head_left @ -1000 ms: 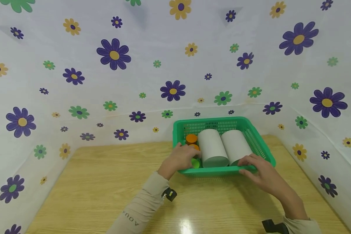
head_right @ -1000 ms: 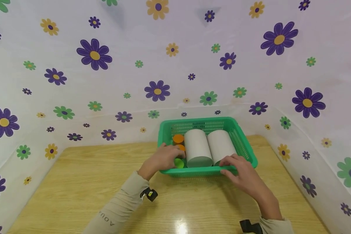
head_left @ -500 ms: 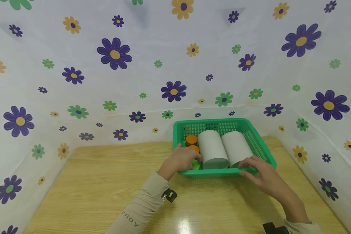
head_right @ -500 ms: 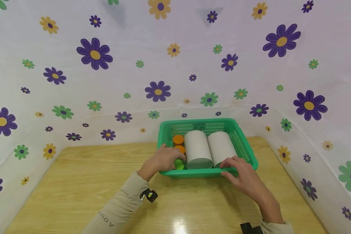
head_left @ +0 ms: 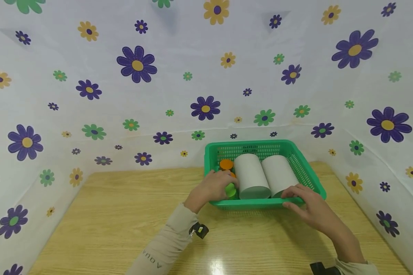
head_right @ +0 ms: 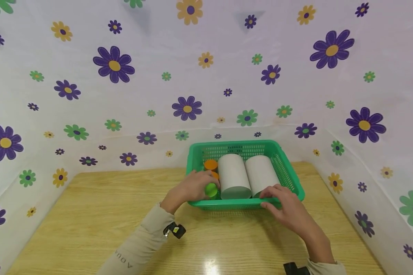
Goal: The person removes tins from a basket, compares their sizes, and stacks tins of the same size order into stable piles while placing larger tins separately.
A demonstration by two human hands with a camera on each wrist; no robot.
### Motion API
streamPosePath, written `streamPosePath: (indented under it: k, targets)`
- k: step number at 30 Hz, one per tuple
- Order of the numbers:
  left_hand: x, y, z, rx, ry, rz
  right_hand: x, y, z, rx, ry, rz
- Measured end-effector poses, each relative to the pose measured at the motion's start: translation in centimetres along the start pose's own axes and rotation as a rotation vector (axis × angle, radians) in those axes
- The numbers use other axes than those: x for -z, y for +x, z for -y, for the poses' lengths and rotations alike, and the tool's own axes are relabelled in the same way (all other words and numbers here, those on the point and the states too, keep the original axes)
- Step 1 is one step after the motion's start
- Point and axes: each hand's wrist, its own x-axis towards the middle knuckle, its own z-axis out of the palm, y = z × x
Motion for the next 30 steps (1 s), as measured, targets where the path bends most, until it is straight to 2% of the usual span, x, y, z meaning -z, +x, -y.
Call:
streamPosePath:
  k: [4, 10, 15, 30]
  targets:
    - [0.2, -0.4, 0.1, -0.023, -0.047, -0.062, 0.0, 0.2, -0.1, 0.001, -0.001, 0.006]
    - [0.4, -1.0, 0.3, -0.053, -0.171, -0.174, 0.1, 0.4, 0.0, -0.004, -0.003, 0.011]
    - [0.1, -1.5, 0.4, -0.07, -0.206, -0.257, 0.2, 0.4, 0.1, -0.009, 0.009, 0.019]
    - [0.2, -4.2, 0.6, -0.101, -0.48, -0.481, 0.1, 0.1, 0.1, -0.02, -0.002, 0.015]
